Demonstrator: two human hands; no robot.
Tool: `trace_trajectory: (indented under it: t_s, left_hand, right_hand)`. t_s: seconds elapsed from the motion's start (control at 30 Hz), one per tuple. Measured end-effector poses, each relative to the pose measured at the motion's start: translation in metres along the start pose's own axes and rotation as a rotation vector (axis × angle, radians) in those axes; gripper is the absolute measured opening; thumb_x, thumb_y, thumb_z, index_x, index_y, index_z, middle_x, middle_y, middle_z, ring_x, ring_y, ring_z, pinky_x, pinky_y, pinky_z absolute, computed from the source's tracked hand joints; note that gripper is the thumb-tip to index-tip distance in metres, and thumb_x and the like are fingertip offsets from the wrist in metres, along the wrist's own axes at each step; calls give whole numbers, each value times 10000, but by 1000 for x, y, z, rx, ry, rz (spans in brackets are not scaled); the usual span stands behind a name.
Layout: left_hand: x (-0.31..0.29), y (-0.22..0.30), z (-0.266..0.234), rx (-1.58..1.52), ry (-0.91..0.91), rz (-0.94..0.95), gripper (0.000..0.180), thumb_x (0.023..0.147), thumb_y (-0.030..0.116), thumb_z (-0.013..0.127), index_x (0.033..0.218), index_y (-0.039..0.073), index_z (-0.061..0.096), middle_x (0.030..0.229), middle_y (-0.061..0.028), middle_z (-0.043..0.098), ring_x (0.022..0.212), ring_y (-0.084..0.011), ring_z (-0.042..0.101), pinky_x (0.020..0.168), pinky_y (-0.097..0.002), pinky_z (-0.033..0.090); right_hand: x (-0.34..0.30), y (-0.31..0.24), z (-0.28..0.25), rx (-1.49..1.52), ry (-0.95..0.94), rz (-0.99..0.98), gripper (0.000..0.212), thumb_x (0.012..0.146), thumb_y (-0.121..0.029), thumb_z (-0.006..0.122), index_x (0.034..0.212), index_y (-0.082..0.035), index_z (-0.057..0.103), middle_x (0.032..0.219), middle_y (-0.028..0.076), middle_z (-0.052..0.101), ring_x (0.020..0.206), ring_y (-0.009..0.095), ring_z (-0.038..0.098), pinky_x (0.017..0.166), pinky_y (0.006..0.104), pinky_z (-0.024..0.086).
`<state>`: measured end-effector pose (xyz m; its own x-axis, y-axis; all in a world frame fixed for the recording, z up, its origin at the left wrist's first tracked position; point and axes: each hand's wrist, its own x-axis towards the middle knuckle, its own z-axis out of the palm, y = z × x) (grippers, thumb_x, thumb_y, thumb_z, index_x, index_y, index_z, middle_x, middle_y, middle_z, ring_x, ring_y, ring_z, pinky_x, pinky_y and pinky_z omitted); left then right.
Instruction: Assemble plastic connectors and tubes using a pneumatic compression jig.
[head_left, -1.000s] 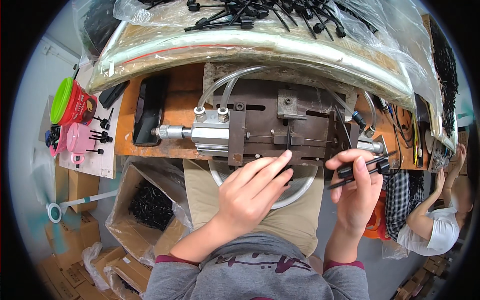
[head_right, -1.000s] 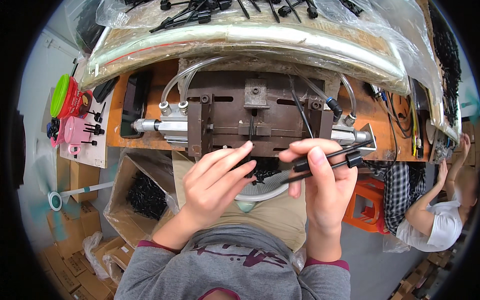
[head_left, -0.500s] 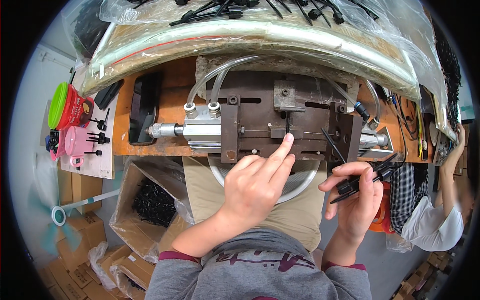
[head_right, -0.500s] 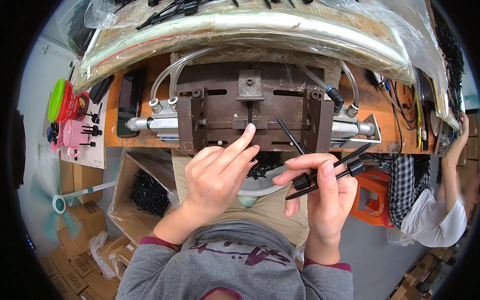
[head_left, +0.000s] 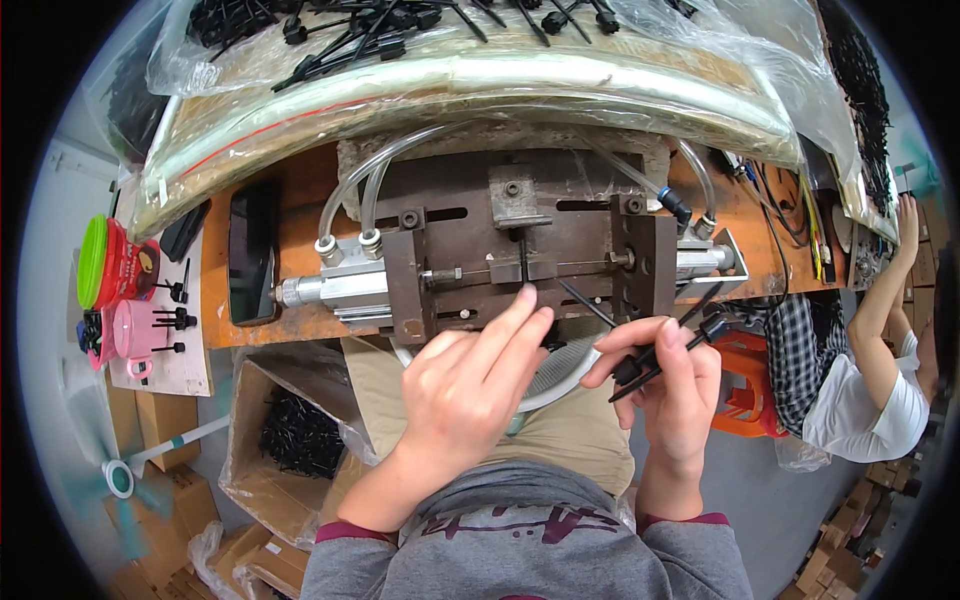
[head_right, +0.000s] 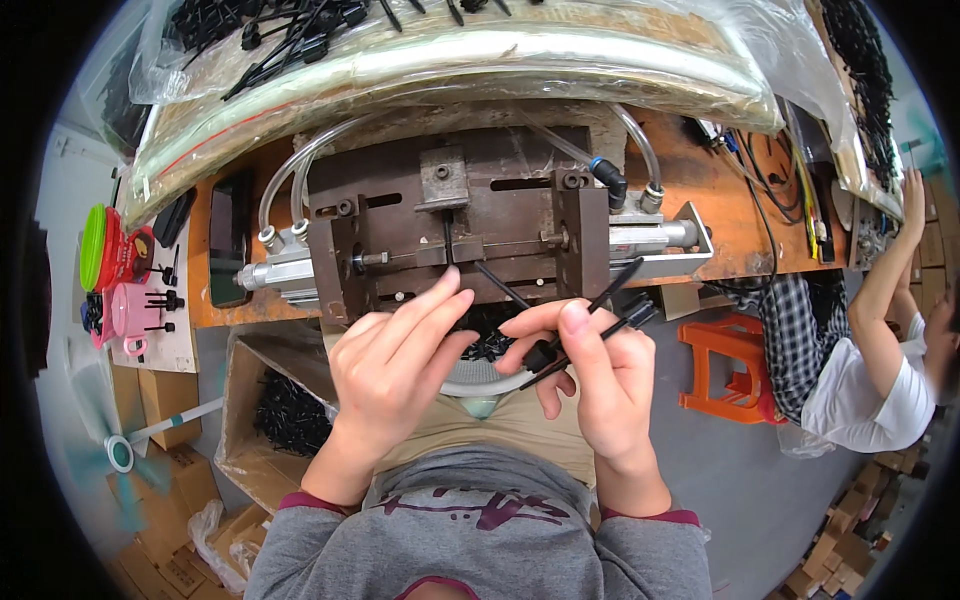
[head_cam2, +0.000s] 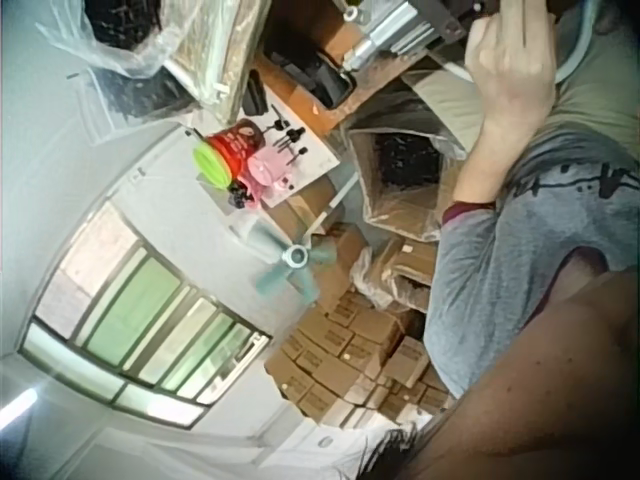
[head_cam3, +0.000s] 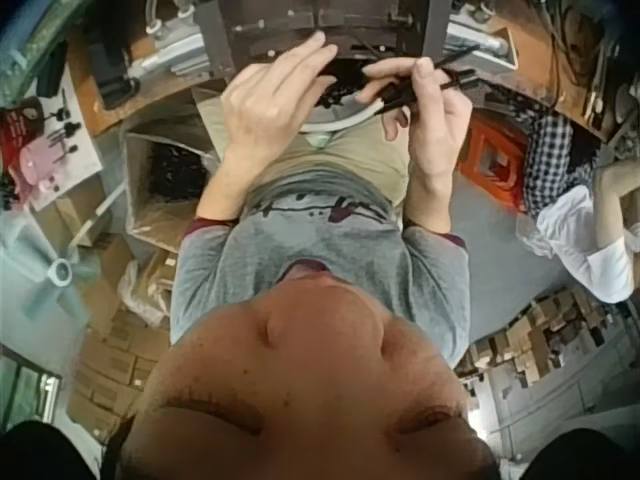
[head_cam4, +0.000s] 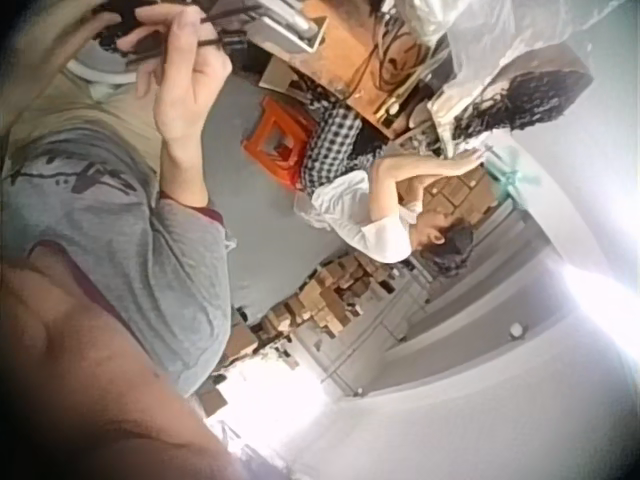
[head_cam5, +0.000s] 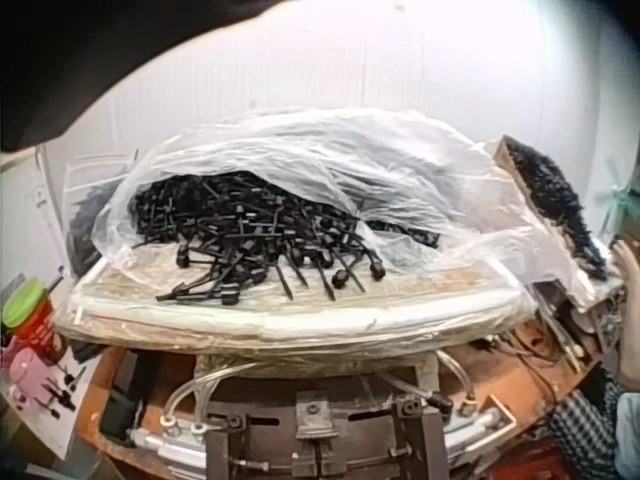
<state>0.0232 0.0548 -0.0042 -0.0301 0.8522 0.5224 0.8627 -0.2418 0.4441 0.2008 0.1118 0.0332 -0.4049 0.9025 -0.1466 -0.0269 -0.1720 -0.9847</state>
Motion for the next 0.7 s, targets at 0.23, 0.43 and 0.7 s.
trace_trajectory:
  t_s: [0.23,0.43,0.7]
  left_hand:
    - [5,17,-19,-185,47,283,287,681,84,719,965,53,733,964,-58,714,771,-164,659,653,-278,515]
    - [-4,18,-6,-215,35,278,237,647,107,774,868,54,705,861,-44,681,770,-183,653,658,-304,516]
    - [-8,16,-11,-267,116,135,285,658,52,808,926,69,713,881,-45,696,778,-188,665,663,-312,532]
  right_hand:
    - [0,3,2,-177,-145,105,391,1032,-205,445,892,51,705,676,55,659,591,63,570,481,221,423]
    - [0,9,13,-222,-155,47,304,1015,-165,505,952,54,705,742,91,698,671,85,624,585,243,504]
    - [0,18,15,71,-117,103,352,1049,-211,423,1126,46,652,750,56,662,510,20,474,464,176,354]
